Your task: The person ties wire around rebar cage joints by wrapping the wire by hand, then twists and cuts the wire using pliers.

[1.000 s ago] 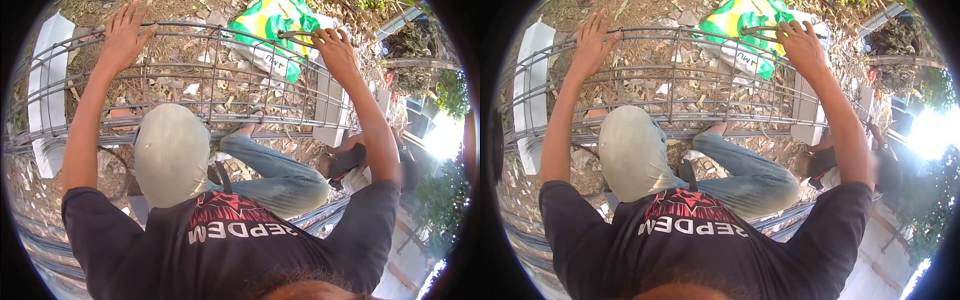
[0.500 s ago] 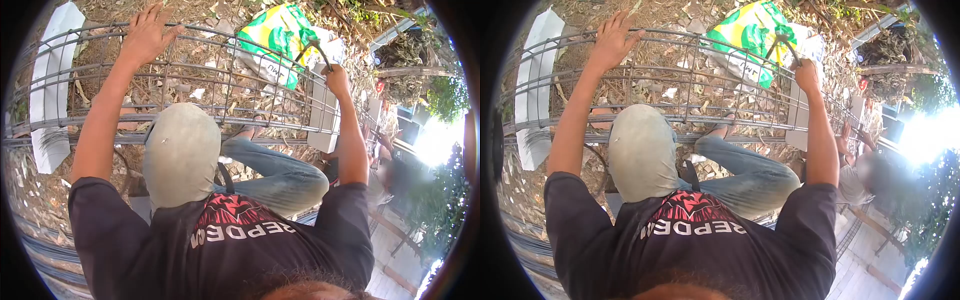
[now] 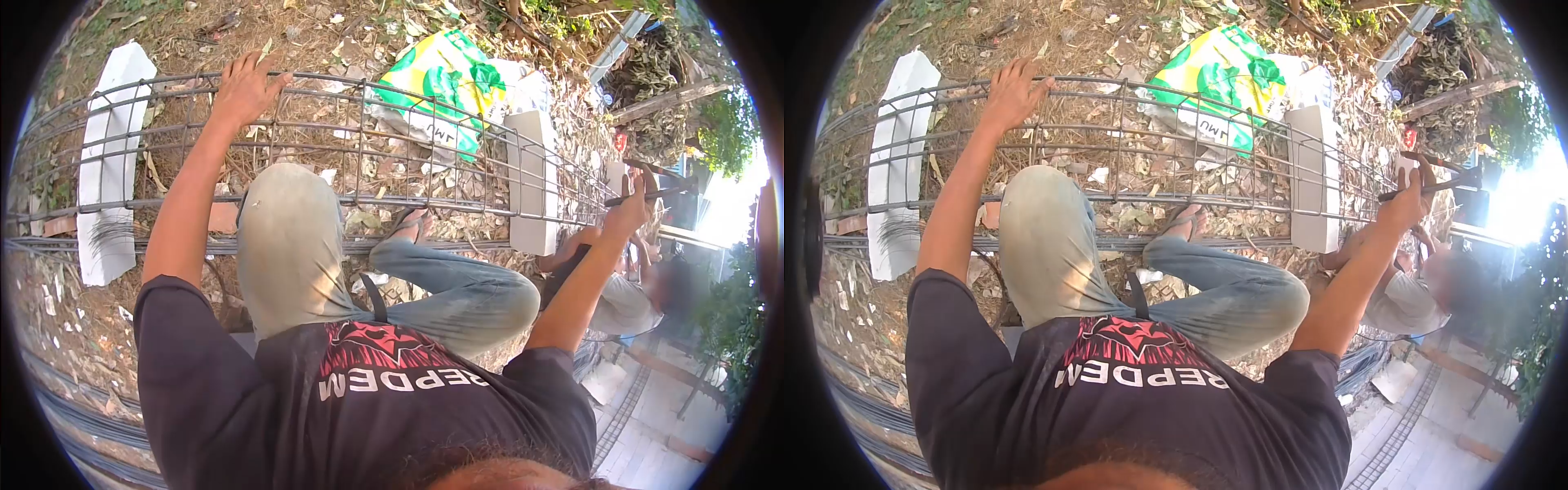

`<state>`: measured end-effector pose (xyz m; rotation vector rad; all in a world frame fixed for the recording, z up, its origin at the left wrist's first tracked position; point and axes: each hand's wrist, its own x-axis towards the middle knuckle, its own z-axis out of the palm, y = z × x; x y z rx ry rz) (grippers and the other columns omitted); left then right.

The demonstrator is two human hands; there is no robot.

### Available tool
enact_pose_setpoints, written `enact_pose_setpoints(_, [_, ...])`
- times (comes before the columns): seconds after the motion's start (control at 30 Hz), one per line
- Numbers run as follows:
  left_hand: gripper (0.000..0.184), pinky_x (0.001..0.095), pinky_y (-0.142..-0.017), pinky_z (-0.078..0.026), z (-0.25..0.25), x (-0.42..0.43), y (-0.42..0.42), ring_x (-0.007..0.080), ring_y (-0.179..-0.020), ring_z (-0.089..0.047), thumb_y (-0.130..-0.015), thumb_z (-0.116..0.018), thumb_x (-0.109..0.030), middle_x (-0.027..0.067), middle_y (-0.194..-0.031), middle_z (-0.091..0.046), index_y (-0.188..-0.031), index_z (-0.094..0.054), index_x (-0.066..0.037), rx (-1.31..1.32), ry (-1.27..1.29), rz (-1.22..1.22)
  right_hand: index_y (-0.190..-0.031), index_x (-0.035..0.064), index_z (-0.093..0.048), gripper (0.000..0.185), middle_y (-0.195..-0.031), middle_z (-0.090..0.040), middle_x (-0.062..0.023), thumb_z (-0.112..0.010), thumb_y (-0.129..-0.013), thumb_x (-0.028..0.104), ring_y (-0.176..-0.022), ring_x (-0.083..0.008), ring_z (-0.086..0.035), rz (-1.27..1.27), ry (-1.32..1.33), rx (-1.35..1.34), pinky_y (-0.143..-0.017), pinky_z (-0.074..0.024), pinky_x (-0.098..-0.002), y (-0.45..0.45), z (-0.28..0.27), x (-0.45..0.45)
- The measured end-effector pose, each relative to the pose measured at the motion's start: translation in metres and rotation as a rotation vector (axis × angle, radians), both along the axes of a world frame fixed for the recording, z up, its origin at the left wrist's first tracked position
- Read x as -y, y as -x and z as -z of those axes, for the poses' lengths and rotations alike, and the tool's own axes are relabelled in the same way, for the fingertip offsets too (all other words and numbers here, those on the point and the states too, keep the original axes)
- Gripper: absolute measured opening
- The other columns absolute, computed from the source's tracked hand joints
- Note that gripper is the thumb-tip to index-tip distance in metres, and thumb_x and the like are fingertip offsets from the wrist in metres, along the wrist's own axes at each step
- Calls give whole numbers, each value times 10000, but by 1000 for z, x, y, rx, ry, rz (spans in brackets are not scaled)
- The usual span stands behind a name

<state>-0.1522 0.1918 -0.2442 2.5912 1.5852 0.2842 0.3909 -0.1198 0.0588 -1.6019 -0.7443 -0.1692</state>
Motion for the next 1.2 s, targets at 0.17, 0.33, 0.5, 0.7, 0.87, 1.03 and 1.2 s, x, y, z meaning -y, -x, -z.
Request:
enact_pose_setpoints(0.17, [719, 542, -1249, -197, -6, 2, -5, 347, -1494, -359, -1066, -344, -633, 163, -1595, -434, -1533, -482, -103, -34, 59, -39, -1300, -5, -623, 282, -1493, -510, -176, -548, -1067, 135, -1294, -295, -560, -111, -12, -114, -1087, -544, -442, 18, -34, 35])
enact_pose_setpoints(0.33, [694, 525, -1245, -201, -1, 7, -3, 333, -1455, -403, -1067, -362, -619, 155, -1533, -498, -1486, -532, -93, 4, -6, -31, -1306, 15, -599, 287, -1424, -575, -166, -519, -1079, 170, -1330, -304, -546, -542, -38, -393, -1168, -436, -571, -26, -3, 46])
enact_pose_setpoints(0.5, [728, 532, -1265, -187, -2, 3, -4, 356, -1483, -382, -1060, -331, -656, 167, -1569, -471, -1514, -522, -121, -50, 35, -35, -1208, 30, -701, 236, -1187, -681, -82, -608, -1005, 108, -1098, -257, -665, -386, 1021, 258, -957, -537, -461, 3, 38, -8])
enact_pose_setpoints(0.7, [700, 515, -1238, -225, 5, 3, -2, 355, -1425, -442, -1056, -383, -640, 169, -1496, -547, -1449, -590, -100, -19, -38, -29, -1323, 107, -654, 365, -1348, -597, -69, -558, -972, 69, -1312, -246, -538, -416, 1266, 1434, -1124, -393, -509, 34, 107, -99])
enact_pose_setpoints(0.87, [664, 510, -1211, -260, 5, 6, -2, 355, -1382, -479, -1053, -423, -614, 180, -1448, -584, -1413, -613, -90, 34, -100, -10, -1414, 103, -595, 429, -1446, -549, -72, -531, -990, 86, -1414, -245, -466, -414, 1325, 1727, -1178, -335, -571, 56, 132, -167])
enact_pose_setpoints(1.03, [611, 489, -1189, -273, 1, 9, -3, 345, -1341, -503, -1051, -469, -571, 165, -1389, -614, -1343, -645, -64, 97, -136, -2, -1428, 118, -593, 453, -1502, -529, -69, -557, -977, 97, -1439, -249, -452, -493, 1415, 1857, -1205, -306, -567, 66, 124, -198])
enact_pose_setpoints(1.2, [617, 485, -1181, -285, 4, 9, -2, 347, -1327, -507, -1043, -481, -582, 163, -1389, -613, -1339, -649, -68, 99, -148, 5, -1382, 121, -621, 426, -1503, -521, -62, -549, -965, 72, -1445, -261, -441, -568, 1337, 1900, -1232, -287, -560, 63, 117, -202])
